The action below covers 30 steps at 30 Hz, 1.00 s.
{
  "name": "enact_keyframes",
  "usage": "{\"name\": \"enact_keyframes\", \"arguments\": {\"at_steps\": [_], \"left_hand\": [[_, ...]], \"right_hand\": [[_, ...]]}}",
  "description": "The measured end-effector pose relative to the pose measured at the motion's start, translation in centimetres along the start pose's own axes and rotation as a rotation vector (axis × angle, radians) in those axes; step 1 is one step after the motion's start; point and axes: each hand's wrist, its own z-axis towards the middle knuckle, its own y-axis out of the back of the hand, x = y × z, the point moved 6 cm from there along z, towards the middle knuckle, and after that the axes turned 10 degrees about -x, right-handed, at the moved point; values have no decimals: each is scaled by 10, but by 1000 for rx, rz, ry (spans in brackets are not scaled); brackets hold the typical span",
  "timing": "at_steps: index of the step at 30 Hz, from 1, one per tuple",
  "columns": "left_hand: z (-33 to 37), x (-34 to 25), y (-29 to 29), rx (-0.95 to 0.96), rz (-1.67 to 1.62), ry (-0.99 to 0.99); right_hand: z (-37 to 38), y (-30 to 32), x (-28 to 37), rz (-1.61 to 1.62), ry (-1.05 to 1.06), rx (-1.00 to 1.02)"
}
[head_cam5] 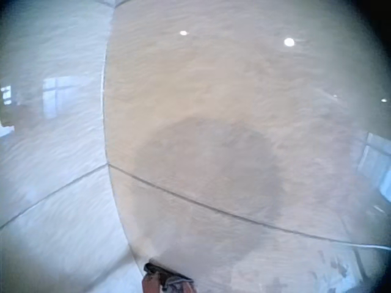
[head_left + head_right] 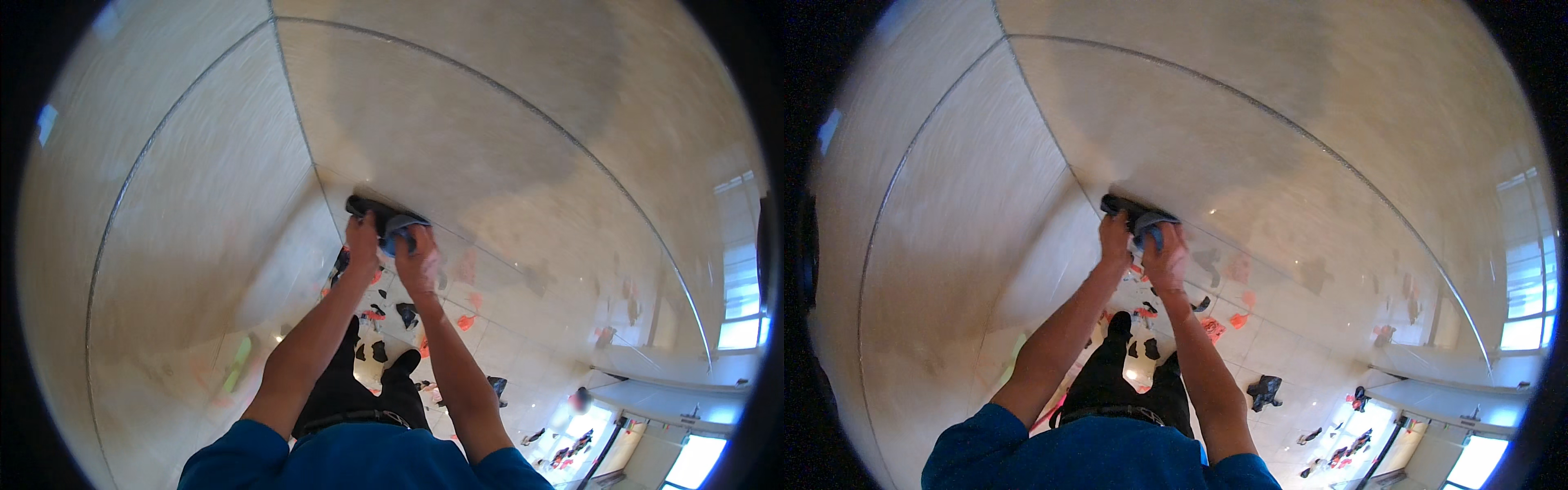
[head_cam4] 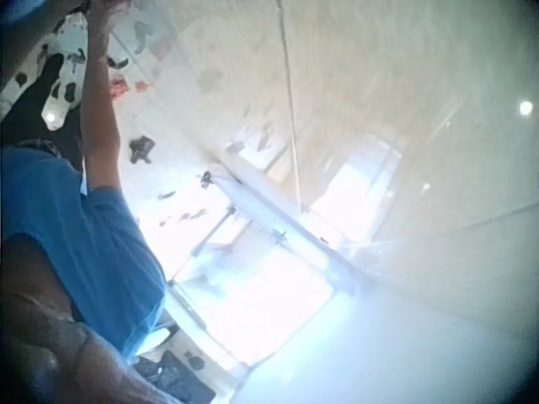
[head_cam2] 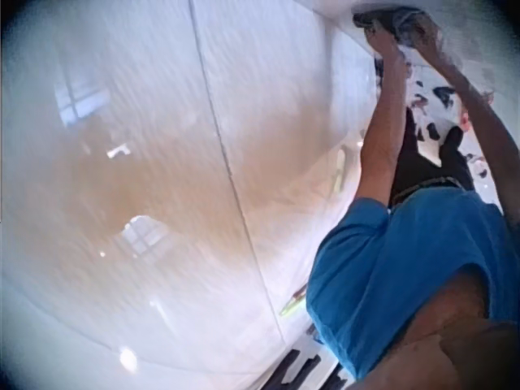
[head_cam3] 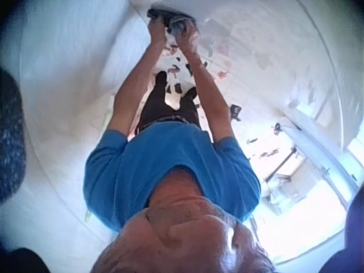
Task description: The person kneels on the floor and wipes the lower section of a tiled wall with a dark cloth. They move along the wall, cleaning the area near the floor and around a white sink.
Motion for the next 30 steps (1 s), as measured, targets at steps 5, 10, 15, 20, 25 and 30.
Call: {"name": "enact_keyframes", "arguments": {"at_steps": [5,10,15,20,25,30], "left_hand": [[-14,-8,-6,72,-50,60],[-60,35,-32,48,-137,116],[-137,81,-77,146,108,162],[-218,119,-130,249,54,333],[-300,96,-178,347,-40,517],[-331,57,-204,448,-148,490]], "right_hand": [[-5,-4,-10,-16,-18,-27],[-21,43,-48,-81,-37,-86],[-33,132,-91,-228,-86,-178],[-40,224,-118,-265,-186,-309],[-37,300,-124,-42,-304,-465],[-13,326,-88,203,-308,-535]]}}
